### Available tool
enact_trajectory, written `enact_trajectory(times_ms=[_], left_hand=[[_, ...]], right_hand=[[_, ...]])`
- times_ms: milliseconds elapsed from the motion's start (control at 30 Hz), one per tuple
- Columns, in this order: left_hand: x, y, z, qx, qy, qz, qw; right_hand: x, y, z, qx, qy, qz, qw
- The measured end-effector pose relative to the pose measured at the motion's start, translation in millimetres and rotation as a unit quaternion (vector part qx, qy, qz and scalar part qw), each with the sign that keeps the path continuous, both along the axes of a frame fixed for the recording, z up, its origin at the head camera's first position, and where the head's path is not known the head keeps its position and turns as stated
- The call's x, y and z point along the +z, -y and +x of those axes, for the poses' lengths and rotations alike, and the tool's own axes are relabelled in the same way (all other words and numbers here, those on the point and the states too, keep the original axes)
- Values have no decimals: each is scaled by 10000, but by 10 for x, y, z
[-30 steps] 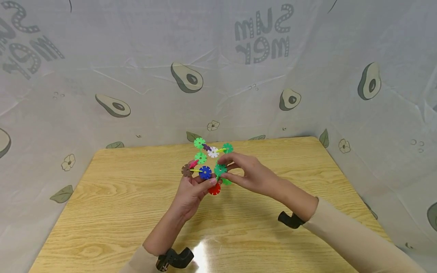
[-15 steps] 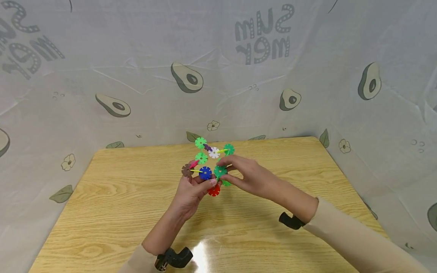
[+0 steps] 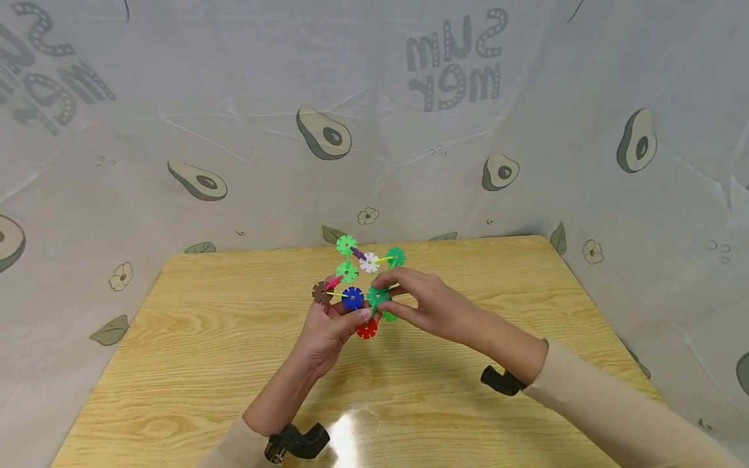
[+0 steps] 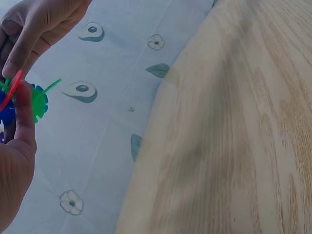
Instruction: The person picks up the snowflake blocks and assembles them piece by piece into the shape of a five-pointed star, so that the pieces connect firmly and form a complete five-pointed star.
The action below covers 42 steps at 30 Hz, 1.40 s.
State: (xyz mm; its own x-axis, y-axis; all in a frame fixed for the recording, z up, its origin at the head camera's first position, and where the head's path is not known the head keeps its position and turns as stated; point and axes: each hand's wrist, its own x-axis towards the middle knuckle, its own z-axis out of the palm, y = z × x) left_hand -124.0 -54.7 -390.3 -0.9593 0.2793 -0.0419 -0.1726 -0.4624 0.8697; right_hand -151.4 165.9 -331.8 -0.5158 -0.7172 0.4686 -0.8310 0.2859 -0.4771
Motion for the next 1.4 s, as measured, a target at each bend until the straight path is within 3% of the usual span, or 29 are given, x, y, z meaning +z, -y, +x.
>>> enact_trajectory(times_ms=[567, 700, 800, 867, 1033, 1200, 1400], left_hand=[[6, 41, 8, -223, -328, 146, 9991], [-15, 49, -3, -186, -228, 67, 9995], [-26, 49, -6, -139, -152, 7, 9998], [-33, 53, -7, -138, -214, -29, 9997], [-49, 76, -13, -227, -306, -11, 9993], [-47, 92, -30, -180, -81, -8, 9998], [-32, 89, -43, -76, 118, 71, 9999]], right_hand=[[-33, 42, 67, -201, 81, -214, 9995], [-44, 40, 54, -124, -597, 152, 9980], [-50, 47, 49, -83, -1358, 395, 9899], [-49, 53, 53, -99, -1554, 419, 9869], [-23, 64, 57, -166, -1127, 433, 9925], [-13, 63, 49, -123, -698, 441, 9965], [-110, 30, 68, -280, -723, -270, 9966]])
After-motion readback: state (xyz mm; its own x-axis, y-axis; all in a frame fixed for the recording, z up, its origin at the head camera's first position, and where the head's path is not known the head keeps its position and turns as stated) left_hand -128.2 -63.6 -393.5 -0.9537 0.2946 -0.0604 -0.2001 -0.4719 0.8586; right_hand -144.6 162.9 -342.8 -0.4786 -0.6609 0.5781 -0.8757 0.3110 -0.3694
